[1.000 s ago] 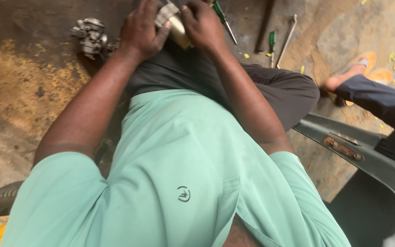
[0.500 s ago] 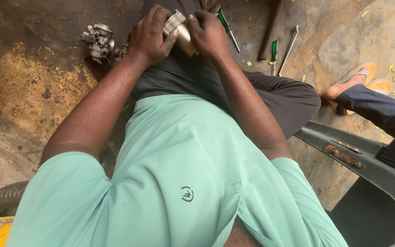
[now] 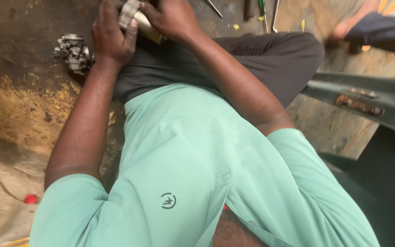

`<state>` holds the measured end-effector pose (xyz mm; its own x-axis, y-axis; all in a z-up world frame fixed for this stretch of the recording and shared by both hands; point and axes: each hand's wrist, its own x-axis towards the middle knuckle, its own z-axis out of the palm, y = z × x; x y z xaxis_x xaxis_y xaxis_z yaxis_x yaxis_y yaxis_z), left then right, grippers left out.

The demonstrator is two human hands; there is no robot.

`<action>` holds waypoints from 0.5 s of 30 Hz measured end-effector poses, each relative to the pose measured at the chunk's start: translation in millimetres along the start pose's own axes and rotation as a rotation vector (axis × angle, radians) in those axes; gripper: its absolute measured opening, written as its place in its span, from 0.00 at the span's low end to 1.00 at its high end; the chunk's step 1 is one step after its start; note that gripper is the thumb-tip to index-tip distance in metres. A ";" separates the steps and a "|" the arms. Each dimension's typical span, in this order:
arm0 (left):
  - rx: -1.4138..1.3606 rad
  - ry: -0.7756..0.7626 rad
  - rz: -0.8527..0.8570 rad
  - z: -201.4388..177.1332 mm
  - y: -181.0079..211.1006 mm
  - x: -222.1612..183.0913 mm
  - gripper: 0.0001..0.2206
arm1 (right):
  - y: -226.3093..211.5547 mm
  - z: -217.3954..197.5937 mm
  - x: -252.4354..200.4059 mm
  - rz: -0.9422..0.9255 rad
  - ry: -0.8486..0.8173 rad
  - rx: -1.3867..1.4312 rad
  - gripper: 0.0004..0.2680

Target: The person is disassembling and inspecting a motorcycle starter motor and carburetor while sitting on the floor of a repair area.

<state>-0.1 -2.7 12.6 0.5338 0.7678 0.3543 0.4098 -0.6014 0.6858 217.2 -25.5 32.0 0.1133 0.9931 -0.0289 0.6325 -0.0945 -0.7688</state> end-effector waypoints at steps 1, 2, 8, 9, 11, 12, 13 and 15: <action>-0.007 0.021 0.003 -0.3 0.7 3.8 0.16 | 2.7 0.7 5.7 -0.008 -0.007 -0.040 0.12; -0.011 0.016 0.017 2.2 -1.1 -4.6 0.16 | 7.4 6.8 -2.3 -0.004 0.008 -0.042 0.12; 0.099 0.029 -0.036 -3.4 5.2 14.1 0.18 | -25.4 -18.4 7.6 -0.114 0.079 -0.135 0.13; 0.074 0.024 -0.051 -3.8 9.0 13.1 0.17 | -28.4 -20.2 6.7 -0.038 -0.013 -0.134 0.12; 0.049 0.025 -0.064 -4.0 13.1 13.0 0.17 | -31.0 -21.7 6.2 0.034 -0.104 -0.137 0.11; 0.041 0.026 -0.066 -4.1 13.7 14.2 0.16 | -31.0 -21.7 6.7 0.016 -0.102 -0.150 0.11; 0.032 0.025 -0.069 -4.9 14.7 13.7 0.16 | -31.4 -20.8 5.7 0.001 -0.101 -0.160 0.10; 0.028 0.026 -0.077 -5.5 15.1 14.6 0.16 | -36.1 -23.5 3.6 0.003 -0.105 -0.165 0.10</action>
<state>9.8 0.7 31.6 0.4810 0.8172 0.3175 0.4698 -0.5461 0.6936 212.9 -20.1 74.6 0.0400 0.9938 -0.1039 0.7506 -0.0985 -0.6534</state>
